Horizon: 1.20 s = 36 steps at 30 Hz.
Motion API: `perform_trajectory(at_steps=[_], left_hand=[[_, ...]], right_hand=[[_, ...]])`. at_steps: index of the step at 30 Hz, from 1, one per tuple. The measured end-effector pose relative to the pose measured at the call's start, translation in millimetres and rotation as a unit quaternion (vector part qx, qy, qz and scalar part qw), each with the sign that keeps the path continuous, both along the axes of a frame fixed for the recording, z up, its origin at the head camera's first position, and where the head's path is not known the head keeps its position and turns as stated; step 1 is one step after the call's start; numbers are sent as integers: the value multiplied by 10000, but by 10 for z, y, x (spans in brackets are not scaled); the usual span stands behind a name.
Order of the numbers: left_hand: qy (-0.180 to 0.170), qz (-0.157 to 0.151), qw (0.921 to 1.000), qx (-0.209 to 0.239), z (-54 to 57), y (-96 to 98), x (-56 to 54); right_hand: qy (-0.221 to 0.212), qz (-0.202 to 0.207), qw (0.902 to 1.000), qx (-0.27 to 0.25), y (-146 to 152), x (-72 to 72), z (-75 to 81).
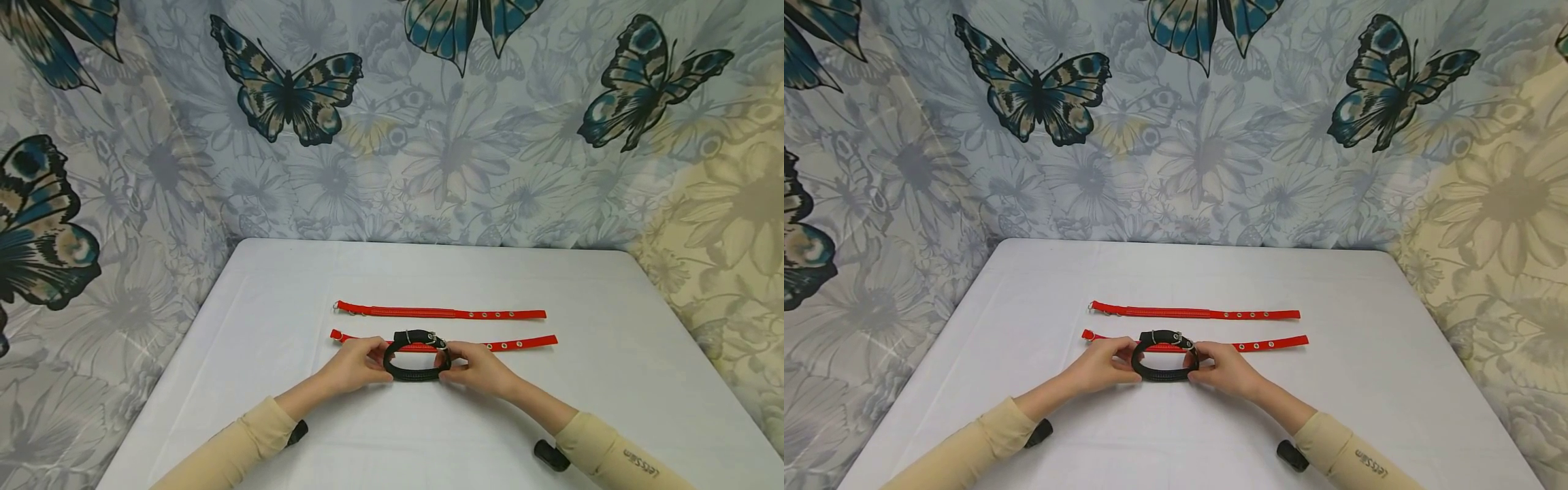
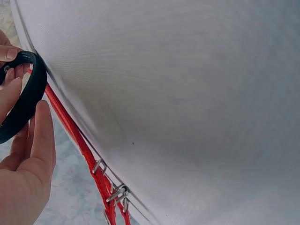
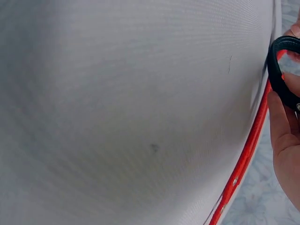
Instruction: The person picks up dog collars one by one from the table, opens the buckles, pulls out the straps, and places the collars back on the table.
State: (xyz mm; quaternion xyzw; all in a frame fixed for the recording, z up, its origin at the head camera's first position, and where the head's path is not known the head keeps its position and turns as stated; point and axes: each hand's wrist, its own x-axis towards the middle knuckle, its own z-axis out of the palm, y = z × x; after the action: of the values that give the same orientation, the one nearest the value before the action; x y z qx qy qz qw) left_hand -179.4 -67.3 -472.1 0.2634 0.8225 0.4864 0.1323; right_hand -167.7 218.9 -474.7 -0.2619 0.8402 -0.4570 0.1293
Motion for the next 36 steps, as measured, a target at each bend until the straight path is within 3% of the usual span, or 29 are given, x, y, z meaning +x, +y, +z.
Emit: perform_trajectory(at_steps=[7,20,36], left_hand=[[26,196,9998,24,32,-26,-12],[111,156,9996,228,9,-55,-6],[97,158,9993,327,-15,-53,-6]], right_hand=[[62,78,9999,-51,7,-4,-7],[-30,75,9998,-162,3,0,-33],[-83,-349,9991,-224,18,-23,89]])
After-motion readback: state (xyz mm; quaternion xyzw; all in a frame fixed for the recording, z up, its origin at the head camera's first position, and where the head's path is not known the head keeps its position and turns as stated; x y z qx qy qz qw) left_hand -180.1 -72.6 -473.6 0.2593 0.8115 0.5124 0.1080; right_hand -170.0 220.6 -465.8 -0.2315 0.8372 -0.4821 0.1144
